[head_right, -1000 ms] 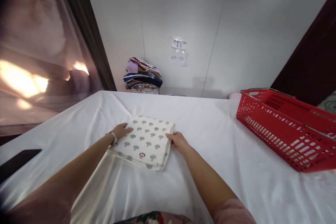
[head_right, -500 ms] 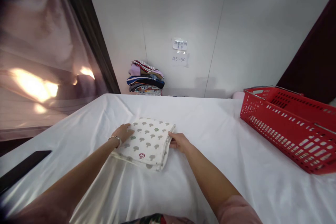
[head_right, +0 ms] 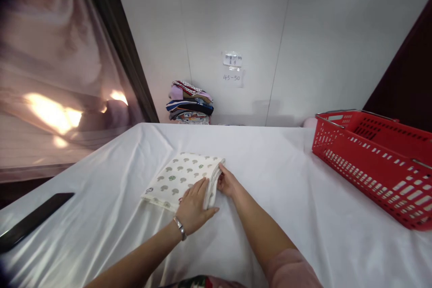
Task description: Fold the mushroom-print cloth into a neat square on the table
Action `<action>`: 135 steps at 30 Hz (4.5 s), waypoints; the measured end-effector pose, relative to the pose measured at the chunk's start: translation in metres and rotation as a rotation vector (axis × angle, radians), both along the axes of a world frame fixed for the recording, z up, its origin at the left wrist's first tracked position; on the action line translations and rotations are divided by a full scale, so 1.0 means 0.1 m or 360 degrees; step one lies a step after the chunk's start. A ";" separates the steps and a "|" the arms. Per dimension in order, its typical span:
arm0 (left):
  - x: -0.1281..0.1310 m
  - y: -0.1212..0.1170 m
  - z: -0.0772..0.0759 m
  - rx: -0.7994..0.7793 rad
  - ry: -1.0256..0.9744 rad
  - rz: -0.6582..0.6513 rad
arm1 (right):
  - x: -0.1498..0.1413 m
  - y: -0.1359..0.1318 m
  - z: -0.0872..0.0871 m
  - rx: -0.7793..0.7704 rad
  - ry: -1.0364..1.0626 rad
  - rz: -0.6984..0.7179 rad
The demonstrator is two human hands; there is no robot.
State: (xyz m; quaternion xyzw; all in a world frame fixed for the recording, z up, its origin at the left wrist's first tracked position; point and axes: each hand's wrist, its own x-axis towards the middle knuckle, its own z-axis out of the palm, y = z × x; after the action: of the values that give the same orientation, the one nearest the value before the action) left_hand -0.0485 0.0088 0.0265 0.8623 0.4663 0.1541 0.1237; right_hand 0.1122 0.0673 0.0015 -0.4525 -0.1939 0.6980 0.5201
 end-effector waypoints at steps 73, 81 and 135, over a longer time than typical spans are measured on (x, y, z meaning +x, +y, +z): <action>-0.16 0.63 -0.20 -0.1672 -0.1409 0.0929 | 1.10 -0.51 0.13 -0.0012 -0.2105 0.0361; -0.12 0.43 -0.09 -0.1774 -0.1695 0.0887 | 1.13 -0.55 0.07 0.0053 -0.2369 0.0361; -0.42 0.51 -0.04 -0.1374 -0.1437 0.0655 | 0.87 -0.17 0.20 0.0150 -0.1396 -0.0044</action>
State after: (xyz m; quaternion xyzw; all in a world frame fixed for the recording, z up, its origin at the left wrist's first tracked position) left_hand -0.0908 0.0597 0.0225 0.4790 0.5439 0.3203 0.6100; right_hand 0.1992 0.0505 0.0218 -0.6842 -0.4219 0.4233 0.4181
